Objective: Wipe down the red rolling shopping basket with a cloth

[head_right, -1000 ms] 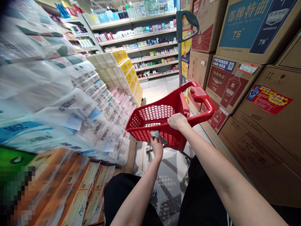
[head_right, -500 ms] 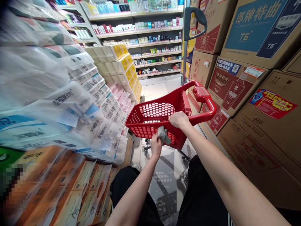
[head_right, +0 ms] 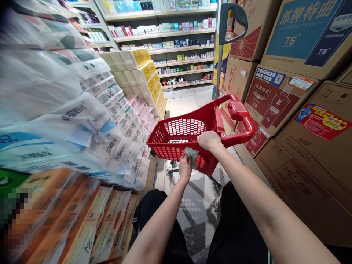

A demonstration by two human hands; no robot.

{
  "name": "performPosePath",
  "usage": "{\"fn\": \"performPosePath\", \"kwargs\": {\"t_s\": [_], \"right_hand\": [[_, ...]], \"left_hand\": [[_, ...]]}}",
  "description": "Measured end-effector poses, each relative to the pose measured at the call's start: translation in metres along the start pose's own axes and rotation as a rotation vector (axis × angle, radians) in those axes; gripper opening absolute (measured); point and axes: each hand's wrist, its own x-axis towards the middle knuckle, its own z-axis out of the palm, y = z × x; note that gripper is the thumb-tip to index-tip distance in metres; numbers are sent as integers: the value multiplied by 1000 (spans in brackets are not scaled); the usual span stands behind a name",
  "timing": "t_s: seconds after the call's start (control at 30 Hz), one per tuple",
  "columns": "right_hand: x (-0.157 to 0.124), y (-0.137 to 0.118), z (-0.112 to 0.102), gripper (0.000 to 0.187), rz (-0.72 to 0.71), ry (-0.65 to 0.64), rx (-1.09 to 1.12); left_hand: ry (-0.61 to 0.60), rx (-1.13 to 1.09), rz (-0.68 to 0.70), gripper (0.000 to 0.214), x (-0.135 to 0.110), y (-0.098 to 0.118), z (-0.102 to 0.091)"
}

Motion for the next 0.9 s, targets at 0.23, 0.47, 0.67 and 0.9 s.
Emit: {"fn": "performPosePath", "kwargs": {"t_s": [0.23,0.47,0.67,0.9], "right_hand": [[-3,4,-2,59,18,-5,9],[-5,13,2,58,37,-7,-6],[-7,10,-1,59,36,-35,-14],[-7,8,1,61,-15,-14,-38]], "left_hand": [[-103,-124,32,22,0,-10,-5],[259,-32,-248,22,-5,-49,-41],[207,100,6,27,18,-40,-50],[133,244,-15,33,22,-47,-38]]}}
